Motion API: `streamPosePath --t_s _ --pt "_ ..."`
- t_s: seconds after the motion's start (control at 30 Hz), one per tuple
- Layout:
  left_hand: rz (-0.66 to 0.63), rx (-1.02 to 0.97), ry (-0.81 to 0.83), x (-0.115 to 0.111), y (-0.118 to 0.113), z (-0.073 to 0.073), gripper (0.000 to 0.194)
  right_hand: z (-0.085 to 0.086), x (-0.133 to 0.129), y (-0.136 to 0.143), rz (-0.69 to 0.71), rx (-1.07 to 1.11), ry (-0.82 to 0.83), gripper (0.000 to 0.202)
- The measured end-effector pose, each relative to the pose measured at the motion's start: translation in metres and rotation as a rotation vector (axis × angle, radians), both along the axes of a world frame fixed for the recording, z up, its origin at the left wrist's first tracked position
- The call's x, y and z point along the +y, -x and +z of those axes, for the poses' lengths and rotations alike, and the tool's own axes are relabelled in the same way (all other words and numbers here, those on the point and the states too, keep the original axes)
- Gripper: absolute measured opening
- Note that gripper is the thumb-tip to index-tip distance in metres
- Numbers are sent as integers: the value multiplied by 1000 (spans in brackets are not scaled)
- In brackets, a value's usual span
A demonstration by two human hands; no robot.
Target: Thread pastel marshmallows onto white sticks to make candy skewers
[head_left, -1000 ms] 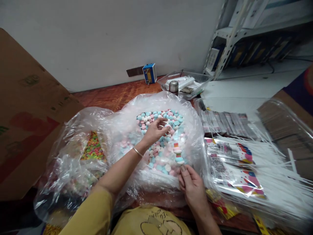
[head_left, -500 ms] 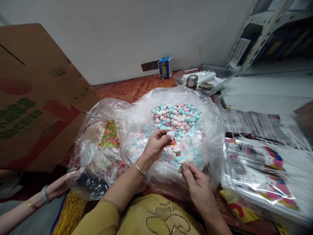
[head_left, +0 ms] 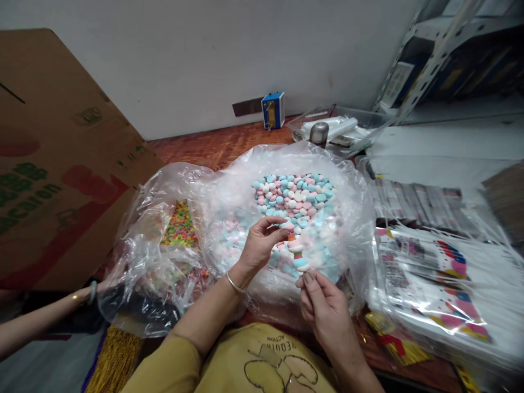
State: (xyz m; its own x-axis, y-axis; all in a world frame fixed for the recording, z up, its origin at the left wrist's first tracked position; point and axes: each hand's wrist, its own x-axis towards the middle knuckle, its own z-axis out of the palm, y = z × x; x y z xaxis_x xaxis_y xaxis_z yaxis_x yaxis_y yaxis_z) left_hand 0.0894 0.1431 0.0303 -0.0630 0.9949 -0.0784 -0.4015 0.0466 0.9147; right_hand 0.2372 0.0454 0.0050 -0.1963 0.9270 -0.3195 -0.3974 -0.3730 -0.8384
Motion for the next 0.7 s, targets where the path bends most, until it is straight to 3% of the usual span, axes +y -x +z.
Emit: streamPosePath --t_s 0.27,0.4,0.53,0.7 --pt "-61 95 -116 1 3 -3 27 2 1 7 -26 3 -8 52" --pt "-101 33 -89 1 0 -5 32 2 3 11 -3 -56 -46 53" --pt "-80 -157 -20 1 -11 1 43 -1 2 8 -9 -258 -177 48" --pt "-89 -278 46 0 -20 14 32 -3 3 -4 -37 -538 -388 41"
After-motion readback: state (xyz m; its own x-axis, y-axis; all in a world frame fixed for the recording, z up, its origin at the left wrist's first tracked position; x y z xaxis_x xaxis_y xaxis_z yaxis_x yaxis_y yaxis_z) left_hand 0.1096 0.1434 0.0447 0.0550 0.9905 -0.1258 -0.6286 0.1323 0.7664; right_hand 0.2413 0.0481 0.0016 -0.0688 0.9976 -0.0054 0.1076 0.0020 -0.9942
